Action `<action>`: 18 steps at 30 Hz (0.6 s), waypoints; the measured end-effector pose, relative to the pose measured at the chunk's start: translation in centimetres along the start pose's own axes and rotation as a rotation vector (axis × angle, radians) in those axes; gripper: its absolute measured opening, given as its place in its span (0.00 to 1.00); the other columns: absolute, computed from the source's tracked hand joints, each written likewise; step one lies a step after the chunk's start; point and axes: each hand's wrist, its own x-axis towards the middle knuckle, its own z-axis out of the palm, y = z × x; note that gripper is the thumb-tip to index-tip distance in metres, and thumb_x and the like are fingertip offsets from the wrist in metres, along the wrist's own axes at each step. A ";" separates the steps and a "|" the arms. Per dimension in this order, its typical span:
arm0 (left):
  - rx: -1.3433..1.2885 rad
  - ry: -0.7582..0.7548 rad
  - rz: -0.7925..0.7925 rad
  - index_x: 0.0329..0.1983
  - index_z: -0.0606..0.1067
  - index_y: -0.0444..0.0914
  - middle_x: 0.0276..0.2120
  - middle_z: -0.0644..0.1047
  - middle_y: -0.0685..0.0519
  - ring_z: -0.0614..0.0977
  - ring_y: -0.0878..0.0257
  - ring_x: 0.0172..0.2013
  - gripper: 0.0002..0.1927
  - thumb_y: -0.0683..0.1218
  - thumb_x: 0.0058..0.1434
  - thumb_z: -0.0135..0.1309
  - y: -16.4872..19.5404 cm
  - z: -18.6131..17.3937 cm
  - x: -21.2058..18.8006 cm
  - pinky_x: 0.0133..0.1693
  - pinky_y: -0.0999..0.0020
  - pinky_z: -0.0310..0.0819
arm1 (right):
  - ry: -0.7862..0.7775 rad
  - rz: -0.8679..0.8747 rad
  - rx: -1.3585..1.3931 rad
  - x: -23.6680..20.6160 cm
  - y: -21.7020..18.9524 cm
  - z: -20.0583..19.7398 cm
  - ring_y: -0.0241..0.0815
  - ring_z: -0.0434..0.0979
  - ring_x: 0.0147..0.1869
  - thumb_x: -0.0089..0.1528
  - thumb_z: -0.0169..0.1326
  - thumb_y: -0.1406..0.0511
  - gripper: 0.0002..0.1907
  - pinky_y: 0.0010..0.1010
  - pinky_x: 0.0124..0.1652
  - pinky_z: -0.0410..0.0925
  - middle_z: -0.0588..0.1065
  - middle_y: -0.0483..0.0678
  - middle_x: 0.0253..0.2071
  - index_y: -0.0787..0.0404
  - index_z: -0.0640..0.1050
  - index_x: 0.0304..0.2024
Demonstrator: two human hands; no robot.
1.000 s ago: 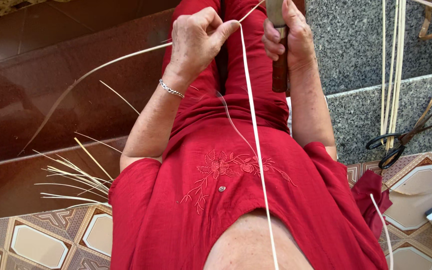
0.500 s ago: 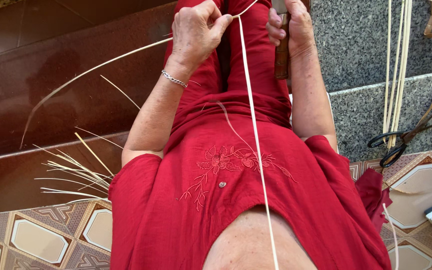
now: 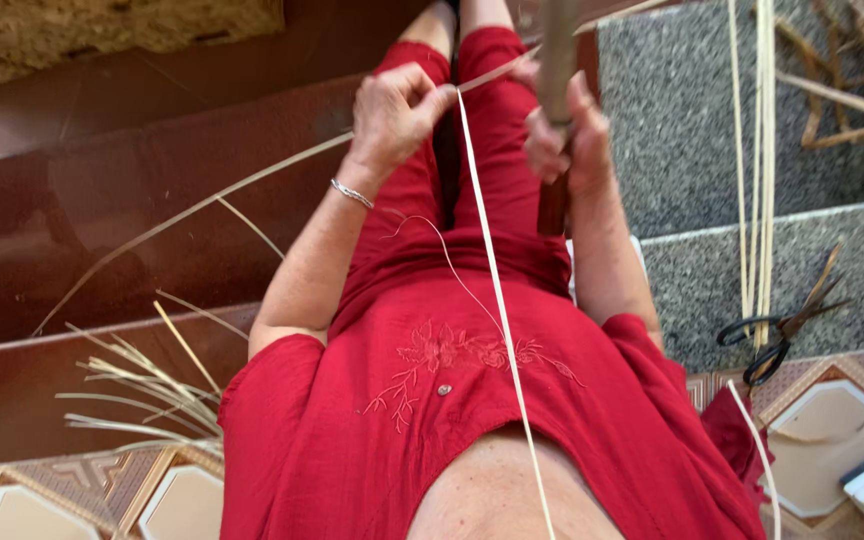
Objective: The person sits on steps and draws a long rattan strand back and forth over the blade of a fixed knife, shaving it into a thinner, even strip. They reposition the strand repeatedly, briefly pick up scissors, and continue shaving the strand along its length.
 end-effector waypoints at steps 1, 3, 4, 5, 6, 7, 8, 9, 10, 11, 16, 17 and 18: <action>-0.021 -0.014 -0.009 0.25 0.82 0.40 0.16 0.78 0.51 0.79 0.61 0.17 0.16 0.55 0.58 0.70 0.5 0.1 0.0 0.23 0.62 0.70 | -0.038 0.048 0.057 -0.1 0.3 1.0 0.34 0.54 0.15 0.80 0.34 0.42 0.27 0.28 0.17 0.54 0.60 0.42 0.19 0.56 0.67 0.53; -0.059 -0.034 0.024 0.25 0.81 0.39 0.17 0.79 0.51 0.79 0.63 0.18 0.16 0.55 0.57 0.69 1.7 0.4 -0.3 0.23 0.63 0.71 | 0.047 0.141 0.044 -0.3 0.9 2.6 0.32 0.54 0.16 0.73 0.34 0.43 0.31 0.27 0.18 0.55 0.60 0.40 0.21 0.53 0.69 0.69; -0.078 -0.046 0.038 0.25 0.81 0.39 0.18 0.79 0.51 0.79 0.64 0.18 0.17 0.55 0.57 0.69 2.3 0.5 -0.4 0.23 0.64 0.71 | 0.053 0.134 0.026 -0.2 1.3 3.3 0.32 0.54 0.15 0.72 0.35 0.44 0.31 0.27 0.17 0.55 0.60 0.40 0.20 0.53 0.71 0.66; -0.089 -0.061 0.000 0.25 0.81 0.38 0.18 0.79 0.50 0.79 0.64 0.18 0.18 0.56 0.57 0.69 2.9 0.3 -0.4 0.23 0.65 0.71 | 0.061 0.128 0.010 -0.2 1.3 3.7 0.32 0.54 0.14 0.72 0.35 0.44 0.30 0.26 0.16 0.55 0.61 0.40 0.20 0.54 0.72 0.63; -0.099 -0.077 -0.038 0.26 0.81 0.37 0.17 0.79 0.50 0.79 0.64 0.18 0.19 0.56 0.56 0.70 3.4 0.1 -0.6 0.23 0.65 0.70 | 0.036 0.112 -0.010 -0.4 1.3 4.1 0.33 0.55 0.15 0.73 0.36 0.44 0.28 0.26 0.16 0.56 0.61 0.41 0.20 0.54 0.72 0.60; -0.109 -0.089 -0.075 0.26 0.81 0.37 0.17 0.78 0.49 0.78 0.64 0.18 0.19 0.57 0.56 0.70 3.9 -0.1 -0.6 0.23 0.65 0.70 | 0.008 0.097 -0.032 -0.4 1.4 4.4 0.33 0.56 0.15 0.74 0.36 0.45 0.26 0.27 0.16 0.56 0.62 0.41 0.20 0.55 0.72 0.57; -0.131 -0.088 -0.056 0.26 0.81 0.37 0.18 0.79 0.50 0.79 0.65 0.19 0.19 0.57 0.56 0.70 4.4 -0.4 -0.6 0.24 0.66 0.71 | -0.023 0.080 -0.054 -0.4 1.4 4.7 0.34 0.56 0.15 0.75 0.37 0.45 0.24 0.27 0.16 0.56 0.63 0.42 0.20 0.55 0.71 0.54; -0.150 -0.087 -0.038 0.27 0.81 0.37 0.19 0.80 0.50 0.80 0.66 0.20 0.19 0.57 0.55 0.69 4.8 -0.7 -0.7 0.24 0.67 0.73 | -0.058 0.089 -0.007 -0.5 1.3 4.9 0.35 0.57 0.16 0.78 0.37 0.45 0.25 0.27 0.18 0.57 0.63 0.43 0.20 0.58 0.71 0.50; -0.170 -0.091 -0.022 0.27 0.81 0.37 0.20 0.80 0.51 0.81 0.67 0.21 0.19 0.57 0.55 0.69 5.2 -1.0 -0.6 0.25 0.67 0.74 | -0.090 0.101 0.042 -0.6 1.2 5.1 0.36 0.58 0.18 0.81 0.37 0.46 0.27 0.28 0.19 0.57 0.64 0.44 0.21 0.61 0.71 0.46; -0.186 -0.105 -0.046 0.26 0.81 0.37 0.20 0.80 0.51 0.81 0.66 0.21 0.19 0.57 0.55 0.69 5.4 -1.1 -0.7 0.25 0.67 0.74 | -0.117 0.116 0.093 -0.7 1.1 5.2 0.36 0.58 0.19 0.84 0.37 0.46 0.31 0.29 0.21 0.57 0.65 0.45 0.21 0.64 0.70 0.41; -0.166 -0.127 -0.061 0.25 0.80 0.35 0.19 0.80 0.48 0.82 0.62 0.21 0.20 0.56 0.56 0.69 5.7 -0.7 -0.8 0.26 0.65 0.74 | 0.135 0.044 -0.065 -0.6 0.8 5.4 0.32 0.57 0.14 0.73 0.40 0.51 0.20 0.24 0.14 0.56 0.64 0.43 0.20 0.56 0.72 0.54; -0.135 -0.109 -0.037 0.25 0.80 0.35 0.19 0.80 0.47 0.81 0.61 0.21 0.21 0.57 0.56 0.69 5.6 -0.4 -0.8 0.26 0.64 0.74 | 0.139 0.033 -0.079 -0.5 0.7 5.3 0.33 0.57 0.13 0.72 0.40 0.51 0.20 0.24 0.14 0.56 0.64 0.43 0.20 0.57 0.72 0.54; -0.104 -0.093 -0.017 0.24 0.80 0.35 0.19 0.79 0.46 0.81 0.60 0.21 0.21 0.57 0.57 0.69 5.4 -0.2 -0.8 0.27 0.64 0.74 | 0.130 0.018 -0.095 -0.5 0.7 5.3 0.33 0.57 0.14 0.74 0.40 0.51 0.20 0.25 0.15 0.56 0.64 0.44 0.20 0.58 0.72 0.54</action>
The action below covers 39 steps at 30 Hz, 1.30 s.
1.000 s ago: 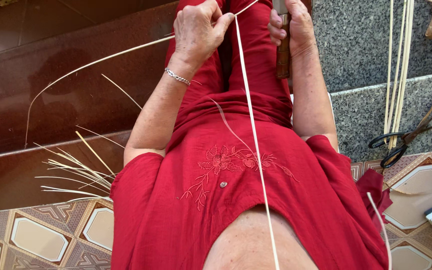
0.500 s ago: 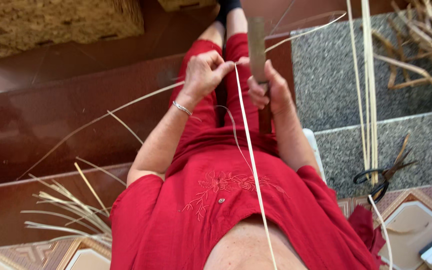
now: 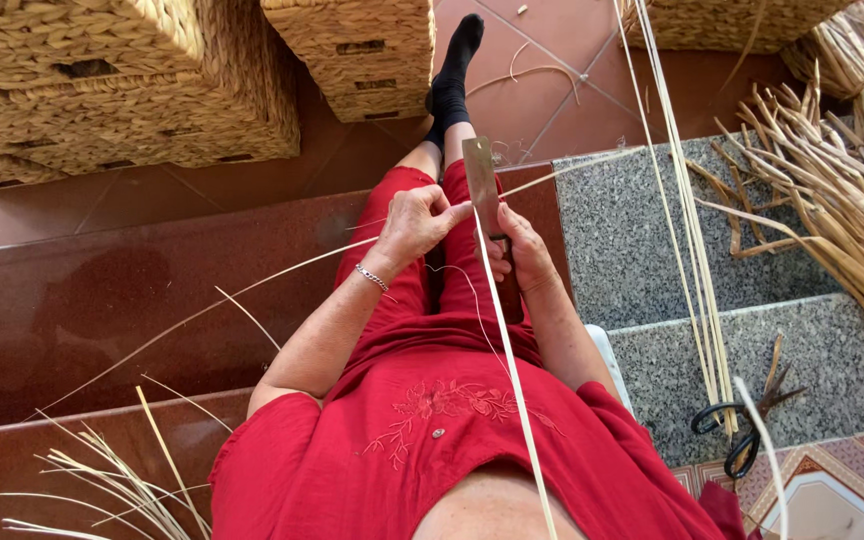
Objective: The person sits on steps and draws a long rattan strand back and forth over the blade of a fixed knife, shaving it into a thinner, even strip. They reposition the strand repeatedly, briefly pick up scissors, and continue shaving the strand along its length.
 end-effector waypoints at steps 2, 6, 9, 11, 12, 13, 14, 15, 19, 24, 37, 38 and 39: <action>0.011 0.006 0.012 0.25 0.80 0.35 0.19 0.79 0.46 0.82 0.59 0.21 0.21 0.57 0.58 0.68 -0.3 0.2 -0.1 0.27 0.63 0.74 | -0.020 -0.032 -0.032 0.1 -0.1 -0.1 0.34 0.58 0.16 0.77 0.41 0.51 0.21 0.26 0.17 0.57 0.64 0.44 0.22 0.62 0.71 0.54; -0.040 -0.019 0.037 0.30 0.80 0.36 0.21 0.80 0.46 0.83 0.58 0.22 0.14 0.52 0.61 0.64 -0.8 -0.3 -0.4 0.27 0.63 0.75 | -0.054 -0.036 0.013 0.3 -0.5 -0.1 0.32 0.56 0.16 0.76 0.39 0.51 0.26 0.24 0.17 0.57 0.62 0.42 0.21 0.63 0.71 0.64; -0.010 0.013 0.043 0.31 0.80 0.36 0.22 0.80 0.44 0.84 0.54 0.24 0.11 0.49 0.61 0.63 -0.8 -0.2 -0.7 0.29 0.59 0.76 | -0.087 -0.013 0.044 0.7 -0.7 0.0 0.31 0.55 0.16 0.76 0.38 0.50 0.26 0.24 0.18 0.57 0.61 0.41 0.21 0.62 0.70 0.65; 0.062 0.054 0.047 0.30 0.80 0.36 0.23 0.80 0.42 0.84 0.49 0.26 0.11 0.49 0.61 0.62 -0.6 0.3 -0.6 0.31 0.55 0.77 | -0.087 0.002 0.042 1.2 -0.7 -0.1 0.31 0.55 0.16 0.75 0.38 0.51 0.26 0.24 0.17 0.57 0.61 0.41 0.21 0.60 0.70 0.65; 0.114 0.066 0.054 0.30 0.80 0.37 0.24 0.80 0.41 0.83 0.46 0.28 0.11 0.50 0.61 0.62 -0.6 0.7 -0.4 0.32 0.53 0.76 | -0.079 0.008 0.031 1.4 -0.6 -0.3 0.31 0.55 0.16 0.75 0.38 0.50 0.26 0.24 0.17 0.57 0.61 0.42 0.21 0.60 0.70 0.65; 0.166 0.076 0.061 0.30 0.80 0.37 0.24 0.80 0.40 0.83 0.43 0.29 0.12 0.50 0.62 0.62 -0.6 1.0 -0.3 0.33 0.50 0.76 | -0.069 0.013 0.020 1.7 -0.5 -0.5 0.31 0.55 0.16 0.75 0.38 0.50 0.26 0.25 0.18 0.57 0.61 0.42 0.21 0.60 0.70 0.64; 0.185 0.063 0.048 0.31 0.79 0.37 0.25 0.80 0.40 0.83 0.43 0.30 0.12 0.51 0.62 0.62 -0.6 1.3 -0.2 0.34 0.48 0.76 | -0.060 0.015 0.007 2.0 -0.4 -0.7 0.31 0.56 0.16 0.75 0.37 0.50 0.26 0.25 0.18 0.57 0.62 0.42 0.22 0.60 0.70 0.64; 0.205 0.051 0.036 0.31 0.79 0.37 0.25 0.80 0.40 0.83 0.42 0.30 0.13 0.52 0.62 0.61 -0.7 1.6 0.1 0.34 0.47 0.76 | -0.045 0.017 -0.015 2.3 -0.3 -1.0 0.31 0.56 0.16 0.75 0.38 0.50 0.25 0.25 0.18 0.57 0.62 0.42 0.22 0.60 0.70 0.63; 0.279 -0.006 -0.028 0.30 0.79 0.38 0.26 0.80 0.40 0.83 0.42 0.32 0.15 0.54 0.61 0.62 -2.0 1.8 0.9 0.35 0.46 0.76 | 0.033 0.043 -0.090 3.3 0.1 -2.3 0.31 0.58 0.17 0.75 0.39 0.50 0.25 0.25 0.18 0.58 0.63 0.43 0.22 0.60 0.71 0.62; 0.185 0.065 0.047 0.30 0.81 0.40 0.26 0.81 0.43 0.83 0.45 0.31 0.11 0.52 0.58 0.63 -4.1 1.5 1.1 0.34 0.49 0.77 | 0.066 0.109 -0.071 4.3 -0.2 -3.1 0.32 0.59 0.16 0.73 0.40 0.49 0.20 0.26 0.17 0.59 0.65 0.42 0.21 0.54 0.70 0.55; -0.506 -0.281 -0.112 0.41 0.84 0.37 0.23 0.67 0.67 0.63 0.77 0.24 0.06 0.44 0.66 0.62 -8.7 0.9 2.2 0.27 0.78 0.56 | 0.127 0.247 -0.056 5.1 -2.1 -1.6 0.32 0.58 0.17 0.72 0.40 0.49 0.17 0.26 0.19 0.58 0.64 0.41 0.22 0.51 0.71 0.51; -0.491 -0.271 -0.117 0.40 0.84 0.37 0.23 0.69 0.67 0.65 0.77 0.25 0.06 0.44 0.65 0.62 -8.7 0.6 2.4 0.28 0.78 0.59 | 0.116 0.256 -0.056 5.2 -2.2 -1.4 0.31 0.58 0.17 0.71 0.40 0.49 0.18 0.26 0.18 0.57 0.64 0.41 0.22 0.50 0.72 0.53; -0.479 -0.265 -0.127 0.40 0.83 0.37 0.23 0.71 0.66 0.67 0.78 0.25 0.06 0.44 0.64 0.63 -8.7 0.4 2.2 0.28 0.79 0.61 | 0.100 0.247 -0.025 5.3 -2.3 -1.4 0.32 0.59 0.18 0.73 0.40 0.49 0.17 0.26 0.19 0.58 0.65 0.41 0.23 0.50 0.70 0.51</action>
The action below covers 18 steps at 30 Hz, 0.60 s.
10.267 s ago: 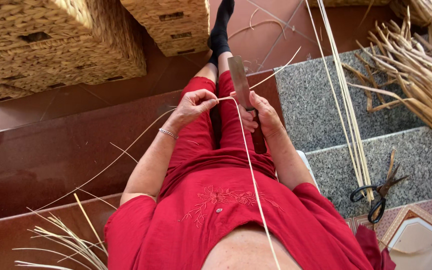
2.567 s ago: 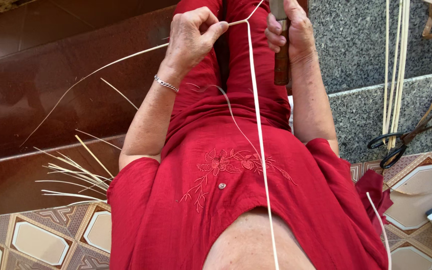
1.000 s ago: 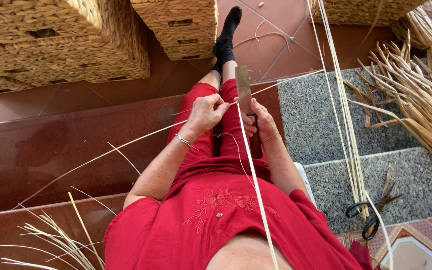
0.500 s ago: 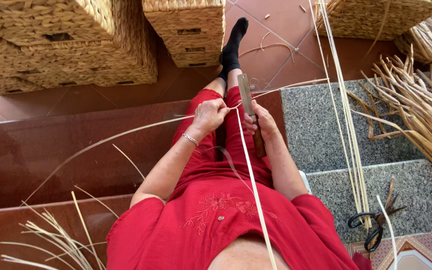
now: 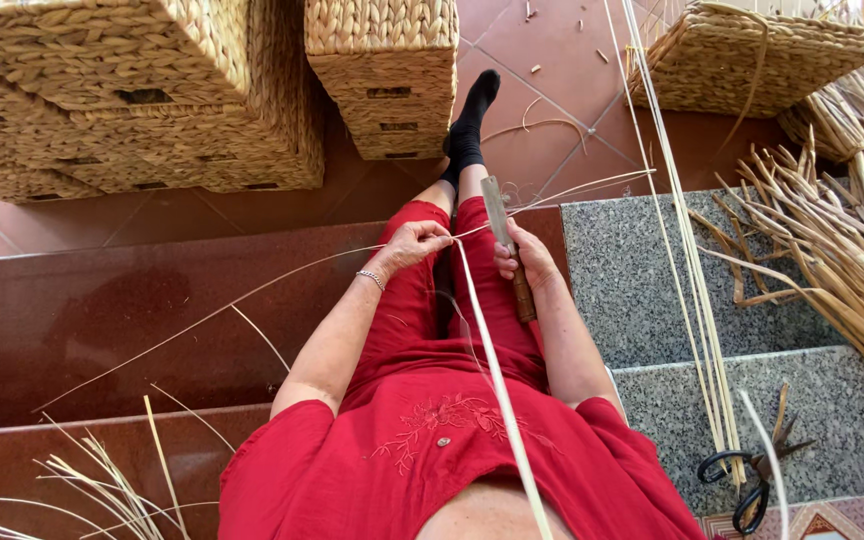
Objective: The person sits on steps and draws a long rattan strand back and forth over the blade of a fixed knife, shaving it into a thinner, even strip. They reposition the strand repeatedly, briefly pick up scissors, and continue shaving the strand along its length.
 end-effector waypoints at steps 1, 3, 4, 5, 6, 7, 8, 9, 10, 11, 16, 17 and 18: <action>0.009 0.008 -0.014 0.40 0.83 0.37 0.24 0.74 0.66 0.70 0.78 0.26 0.06 0.44 0.63 0.63 0.1 -0.1 -0.2 0.29 0.79 0.64 | -0.018 -0.005 0.032 0.0 0.0 0.0 0.33 0.59 0.19 0.74 0.40 0.48 0.16 0.27 0.20 0.58 0.65 0.42 0.24 0.50 0.68 0.49; 0.024 0.064 -0.046 0.38 0.84 0.36 0.25 0.78 0.65 0.74 0.78 0.28 0.06 0.44 0.61 0.64 0.4 -0.4 -0.5 0.32 0.80 0.69 | -0.026 -0.006 0.050 0.0 -0.2 0.0 0.32 0.59 0.19 0.75 0.40 0.48 0.17 0.27 0.21 0.59 0.65 0.42 0.24 0.51 0.68 0.49; 0.031 0.091 -0.062 0.37 0.84 0.36 0.26 0.80 0.65 0.77 0.78 0.29 0.06 0.44 0.60 0.65 0.6 -0.4 -0.6 0.34 0.81 0.72 | -0.014 0.002 0.039 0.0 -0.3 0.0 0.32 0.59 0.19 0.74 0.40 0.48 0.18 0.26 0.20 0.58 0.65 0.42 0.23 0.52 0.70 0.51; 0.049 0.099 -0.074 0.37 0.84 0.36 0.25 0.79 0.64 0.75 0.77 0.28 0.06 0.44 0.60 0.65 0.7 -0.5 -0.6 0.32 0.79 0.70 | 0.000 0.015 0.031 -0.1 -0.3 0.0 0.31 0.59 0.18 0.73 0.40 0.48 0.20 0.25 0.20 0.58 0.65 0.41 0.22 0.52 0.72 0.53; 0.067 0.110 -0.091 0.36 0.84 0.36 0.25 0.77 0.64 0.73 0.76 0.27 0.06 0.45 0.60 0.65 0.8 -0.5 -0.8 0.31 0.78 0.68 | 0.020 0.011 0.012 -0.2 -0.2 -0.1 0.31 0.59 0.18 0.73 0.40 0.48 0.20 0.25 0.20 0.58 0.65 0.41 0.23 0.53 0.72 0.53; 0.085 0.122 -0.107 0.36 0.84 0.36 0.24 0.75 0.63 0.71 0.76 0.26 0.06 0.45 0.61 0.66 0.9 -0.6 -0.9 0.30 0.76 0.67 | 0.039 0.007 -0.008 -0.2 -0.2 -0.1 0.31 0.59 0.19 0.74 0.40 0.48 0.19 0.25 0.20 0.58 0.65 0.41 0.23 0.53 0.71 0.52; 0.070 0.109 -0.121 0.36 0.84 0.37 0.24 0.75 0.63 0.71 0.75 0.26 0.06 0.45 0.61 0.65 0.9 -0.6 -1.0 0.30 0.76 0.66 | 0.057 0.001 -0.029 -0.2 -0.2 -0.1 0.31 0.59 0.19 0.74 0.40 0.48 0.19 0.25 0.20 0.58 0.65 0.41 0.24 0.54 0.71 0.52; 0.056 0.097 -0.130 0.36 0.84 0.37 0.25 0.75 0.63 0.70 0.75 0.26 0.06 0.45 0.61 0.65 0.9 -0.6 -1.0 0.30 0.76 0.65 | 0.082 0.022 -0.007 -0.1 -0.2 -0.1 0.31 0.59 0.19 0.74 0.40 0.48 0.19 0.25 0.20 0.58 0.65 0.41 0.23 0.53 0.70 0.50; 0.043 0.085 -0.134 0.36 0.84 0.37 0.25 0.74 0.63 0.70 0.75 0.26 0.06 0.45 0.61 0.65 1.0 -0.6 -1.0 0.30 0.75 0.64 | 0.106 0.039 0.011 -0.1 -0.3 -0.1 0.31 0.59 0.19 0.74 0.40 0.47 0.18 0.26 0.20 0.58 0.65 0.41 0.23 0.52 0.69 0.48; 0.017 0.072 -0.114 0.36 0.84 0.37 0.25 0.77 0.63 0.72 0.75 0.27 0.06 0.45 0.61 0.65 1.0 -0.6 -1.0 0.31 0.77 0.67 | 0.130 0.056 0.028 0.0 -0.3 -0.1 0.31 0.59 0.19 0.73 0.40 0.46 0.18 0.26 0.20 0.58 0.65 0.41 0.23 0.51 0.68 0.47; -0.003 0.115 0.008 0.35 0.83 0.36 0.25 0.77 0.65 0.73 0.77 0.27 0.07 0.45 0.60 0.65 0.8 -1.1 -0.9 0.31 0.79 0.67 | 0.003 -0.024 0.068 -0.2 -0.7 -0.4 0.31 0.58 0.19 0.73 0.39 0.45 0.23 0.26 0.21 0.58 0.63 0.40 0.23 0.55 0.70 0.52; 0.020 0.141 -0.016 0.35 0.83 0.37 0.24 0.75 0.65 0.71 0.77 0.26 0.07 0.46 0.61 0.64 0.7 -1.2 -1.0 0.30 0.78 0.65 | -0.022 -0.049 0.109 -0.3 -0.5 -0.5 0.31 0.58 0.19 0.75 0.39 0.45 0.23 0.27 0.21 0.58 0.62 0.40 0.23 0.55 0.68 0.52; 0.045 0.165 -0.040 0.35 0.84 0.37 0.23 0.73 0.65 0.68 0.76 0.25 0.07 0.46 0.62 0.64 0.7 -1.3 -0.8 0.28 0.77 0.62 | -0.077 -0.073 0.140 -0.4 -0.4 -0.7 0.31 0.57 0.19 0.74 0.38 0.45 0.25 0.26 0.21 0.57 0.62 0.40 0.23 0.56 0.68 0.57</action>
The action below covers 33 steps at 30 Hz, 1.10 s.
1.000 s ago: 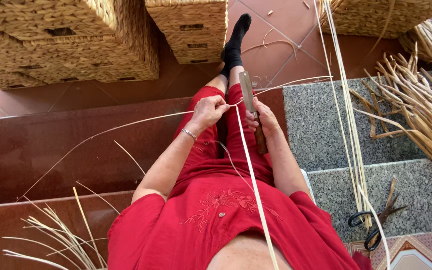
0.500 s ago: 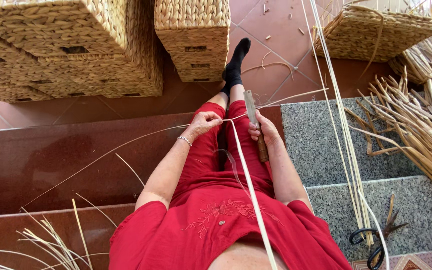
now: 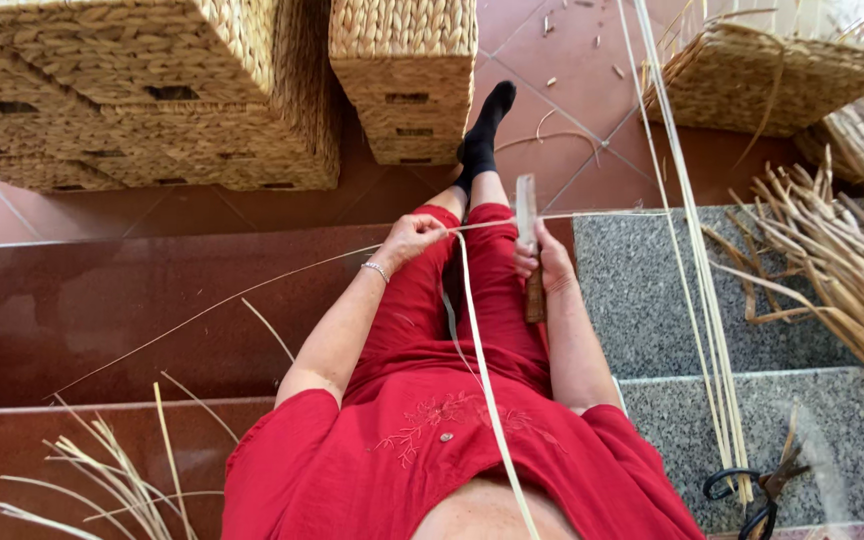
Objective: The person sits on steps and draws a long rattan strand back and forth over the blade of a fixed knife, shaving it into a thinner, even strip. They reposition the strand repeatedly, briefly pick up scissors, and continue shaving the strand along its length.
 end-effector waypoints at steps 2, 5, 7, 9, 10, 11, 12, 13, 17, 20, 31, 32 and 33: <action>0.061 0.049 -0.043 0.34 0.84 0.38 0.21 0.71 0.64 0.67 0.76 0.24 0.07 0.47 0.62 0.63 -0.1 0.0 0.2 0.27 0.76 0.61 | -0.114 -0.053 0.066 -0.3 0.1 -0.3 0.30 0.56 0.19 0.73 0.37 0.45 0.31 0.24 0.21 0.56 0.60 0.39 0.23 0.59 0.69 0.65; 0.134 0.113 -0.110 0.34 0.83 0.39 0.20 0.73 0.64 0.68 0.76 0.23 0.07 0.48 0.61 0.63 -0.4 0.1 0.5 0.27 0.76 0.63 | -0.109 -0.048 -0.019 -0.1 1.5 0.0 0.29 0.55 0.19 0.74 0.37 0.44 0.32 0.23 0.20 0.56 0.59 0.39 0.23 0.59 0.67 0.68; 0.134 0.138 -0.151 0.35 0.84 0.38 0.20 0.73 0.64 0.68 0.76 0.23 0.08 0.47 0.61 0.63 -0.7 0.4 0.7 0.26 0.75 0.62 | -0.149 -0.047 -0.033 0.5 2.8 0.4 0.30 0.55 0.18 0.74 0.36 0.45 0.32 0.24 0.19 0.56 0.59 0.39 0.22 0.60 0.66 0.68; 0.228 0.156 -0.152 0.35 0.83 0.38 0.20 0.75 0.64 0.71 0.76 0.23 0.08 0.48 0.60 0.63 -1.0 0.4 0.9 0.27 0.75 0.66 | -0.197 -0.011 -0.016 1.1 3.7 0.6 0.30 0.55 0.18 0.74 0.36 0.45 0.32 0.25 0.19 0.56 0.60 0.40 0.23 0.59 0.66 0.68; 0.274 0.165 -0.155 0.35 0.83 0.38 0.20 0.76 0.63 0.73 0.76 0.23 0.08 0.48 0.60 0.63 -1.1 0.5 0.8 0.27 0.76 0.67 | -0.221 0.024 0.010 1.3 4.0 0.6 0.31 0.55 0.19 0.74 0.36 0.45 0.31 0.25 0.20 0.56 0.61 0.41 0.24 0.58 0.65 0.68; 0.242 0.141 -0.129 0.35 0.83 0.38 0.20 0.76 0.63 0.72 0.76 0.23 0.08 0.48 0.60 0.63 -1.4 0.7 0.8 0.27 0.75 0.67 | -0.245 0.057 0.034 1.4 4.2 0.6 0.31 0.56 0.19 0.74 0.35 0.46 0.30 0.25 0.21 0.56 0.61 0.42 0.25 0.58 0.65 0.68; 0.209 0.116 -0.097 0.36 0.83 0.38 0.21 0.76 0.62 0.71 0.76 0.23 0.08 0.48 0.61 0.62 -1.4 1.0 1.0 0.27 0.74 0.66 | -0.269 0.069 0.054 1.5 4.3 0.4 0.31 0.56 0.19 0.74 0.35 0.46 0.30 0.25 0.21 0.56 0.61 0.41 0.24 0.57 0.65 0.68; 0.177 0.092 -0.063 0.36 0.83 0.38 0.21 0.76 0.62 0.70 0.76 0.23 0.08 0.47 0.62 0.62 -1.3 1.2 1.1 0.26 0.73 0.66 | -0.294 0.080 0.073 1.5 4.3 0.3 0.31 0.56 0.19 0.75 0.34 0.46 0.29 0.25 0.21 0.56 0.61 0.41 0.24 0.56 0.66 0.68; 0.202 0.052 0.090 0.36 0.82 0.35 0.22 0.75 0.62 0.71 0.76 0.25 0.09 0.47 0.64 0.61 0.8 2.4 1.0 0.27 0.75 0.66 | -0.352 0.072 0.111 1.1 3.8 -0.3 0.30 0.56 0.20 0.76 0.35 0.46 0.26 0.24 0.20 0.56 0.61 0.41 0.25 0.55 0.68 0.64; 0.184 0.042 0.193 0.34 0.81 0.33 0.23 0.76 0.62 0.73 0.76 0.26 0.10 0.46 0.65 0.61 4.5 2.6 0.3 0.28 0.76 0.69 | -0.409 0.058 0.130 0.4 2.7 0.2 0.31 0.55 0.19 0.77 0.34 0.45 0.25 0.26 0.20 0.55 0.61 0.42 0.26 0.55 0.70 0.57; 0.306 0.020 0.818 0.43 0.79 0.33 0.33 0.75 0.52 0.77 0.67 0.31 0.04 0.39 0.71 0.63 21.2 1.2 -7.0 0.34 0.72 0.71 | -0.543 -0.065 0.178 -6.7 -3.6 9.2 0.33 0.56 0.16 0.73 0.33 0.45 0.29 0.27 0.18 0.56 0.61 0.45 0.21 0.54 0.71 0.63; 0.309 0.013 0.819 0.42 0.79 0.33 0.33 0.76 0.51 0.78 0.66 0.31 0.04 0.39 0.71 0.64 22.2 1.4 -7.9 0.34 0.71 0.71 | -0.571 -0.081 0.159 -7.4 -3.6 10.0 0.33 0.57 0.16 0.72 0.35 0.46 0.29 0.27 0.17 0.56 0.62 0.45 0.20 0.55 0.70 0.65; 0.313 0.008 0.819 0.42 0.79 0.33 0.33 0.76 0.50 0.79 0.65 0.30 0.05 0.38 0.71 0.64 23.2 1.4 -8.7 0.33 0.71 0.72 | -0.601 -0.096 0.140 -8.1 -3.6 10.8 0.33 0.58 0.15 0.71 0.37 0.47 0.29 0.28 0.17 0.57 0.62 0.45 0.20 0.56 0.69 0.66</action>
